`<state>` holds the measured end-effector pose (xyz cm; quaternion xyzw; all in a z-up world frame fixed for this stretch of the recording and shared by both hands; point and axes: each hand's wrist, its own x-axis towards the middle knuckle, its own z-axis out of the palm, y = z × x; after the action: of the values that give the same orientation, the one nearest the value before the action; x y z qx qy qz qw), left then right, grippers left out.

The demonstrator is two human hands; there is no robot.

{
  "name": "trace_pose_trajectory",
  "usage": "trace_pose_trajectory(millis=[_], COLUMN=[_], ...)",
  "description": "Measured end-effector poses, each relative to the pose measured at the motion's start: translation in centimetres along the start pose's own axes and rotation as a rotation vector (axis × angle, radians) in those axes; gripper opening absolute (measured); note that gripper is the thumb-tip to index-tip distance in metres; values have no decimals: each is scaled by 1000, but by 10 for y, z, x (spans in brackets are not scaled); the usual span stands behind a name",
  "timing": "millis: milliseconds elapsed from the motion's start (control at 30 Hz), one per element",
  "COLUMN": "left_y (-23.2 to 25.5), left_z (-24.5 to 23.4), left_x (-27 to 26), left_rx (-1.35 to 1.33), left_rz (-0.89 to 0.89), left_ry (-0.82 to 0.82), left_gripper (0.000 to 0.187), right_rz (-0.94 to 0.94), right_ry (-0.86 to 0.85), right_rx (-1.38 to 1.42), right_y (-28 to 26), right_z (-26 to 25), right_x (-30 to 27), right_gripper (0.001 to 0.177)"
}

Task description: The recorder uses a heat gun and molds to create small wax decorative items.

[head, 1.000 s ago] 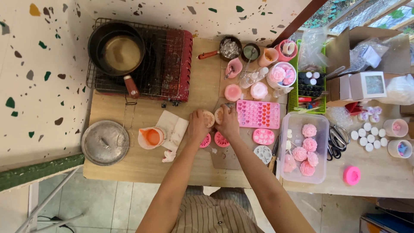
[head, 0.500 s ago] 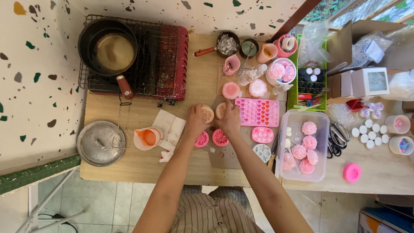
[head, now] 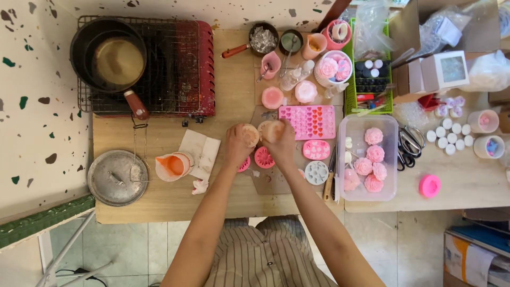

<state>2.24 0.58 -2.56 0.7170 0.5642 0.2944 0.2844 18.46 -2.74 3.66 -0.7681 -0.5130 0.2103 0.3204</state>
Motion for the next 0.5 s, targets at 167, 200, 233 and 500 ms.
trace_pose_trajectory(millis=[167,200,233,500], left_y=[18,24,29,36], left_z=[-24,-29,-34,-55], left_x=[-8,-12,-20,-124], left_rx=[-65,-85,-85,-136], left_rz=[-144,-193,-194,-292], left_ry=[37,71,68,52], left_gripper=[87,86,86,84], right_rz=[118,138,141,14], right_ry=[68,67,66,-47], right_rx=[-10,-137,-138,-140], right_y=[38,49,54,65], right_z=[-50,-56,-54,-34], right_x=[-29,-38,-42,-47], right_gripper=[92,92,92,90])
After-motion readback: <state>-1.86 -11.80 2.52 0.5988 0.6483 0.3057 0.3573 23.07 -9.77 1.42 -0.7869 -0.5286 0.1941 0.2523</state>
